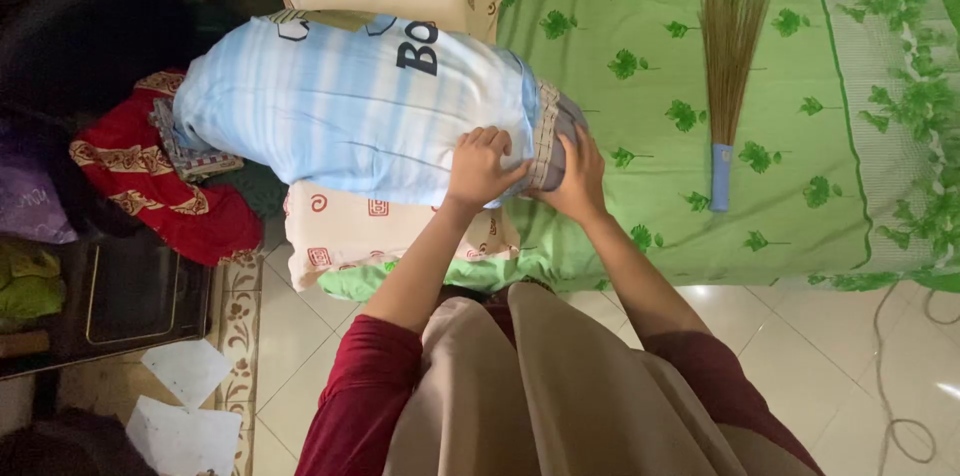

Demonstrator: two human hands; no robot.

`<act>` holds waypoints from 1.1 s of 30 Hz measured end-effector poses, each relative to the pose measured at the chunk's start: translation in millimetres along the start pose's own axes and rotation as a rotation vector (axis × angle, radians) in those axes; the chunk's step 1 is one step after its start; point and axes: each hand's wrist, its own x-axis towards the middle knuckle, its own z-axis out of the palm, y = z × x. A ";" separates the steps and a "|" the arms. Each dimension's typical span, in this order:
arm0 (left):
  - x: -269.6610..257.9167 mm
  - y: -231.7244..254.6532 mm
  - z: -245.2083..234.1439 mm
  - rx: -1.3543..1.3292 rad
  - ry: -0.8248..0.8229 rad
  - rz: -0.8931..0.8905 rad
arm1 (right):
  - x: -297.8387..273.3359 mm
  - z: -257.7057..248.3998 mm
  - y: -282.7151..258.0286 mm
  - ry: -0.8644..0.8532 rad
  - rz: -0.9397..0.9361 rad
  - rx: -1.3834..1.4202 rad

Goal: Putting a blue patterned cover on a bolster pillow on a bed.

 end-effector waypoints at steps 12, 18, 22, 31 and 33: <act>-20.5 -18.6 28.5 0.085 -0.126 -0.071 | 20.1 12.4 4.8 -0.143 0.229 -0.070; -14.5 -20.1 18.0 -0.143 -0.148 -0.150 | 42.9 7.3 -3.3 -0.179 0.162 -0.020; -2.5 -11.6 10.6 -0.286 -0.149 -0.115 | 53.8 4.0 -18.6 -0.139 0.128 -0.093; 46.2 7.0 -30.5 -0.051 -0.233 -0.111 | 69.9 -20.6 -12.5 -0.217 0.096 0.065; 65.6 -16.1 -15.7 -0.048 -0.074 -0.045 | 69.2 -14.0 2.9 -0.224 0.083 0.090</act>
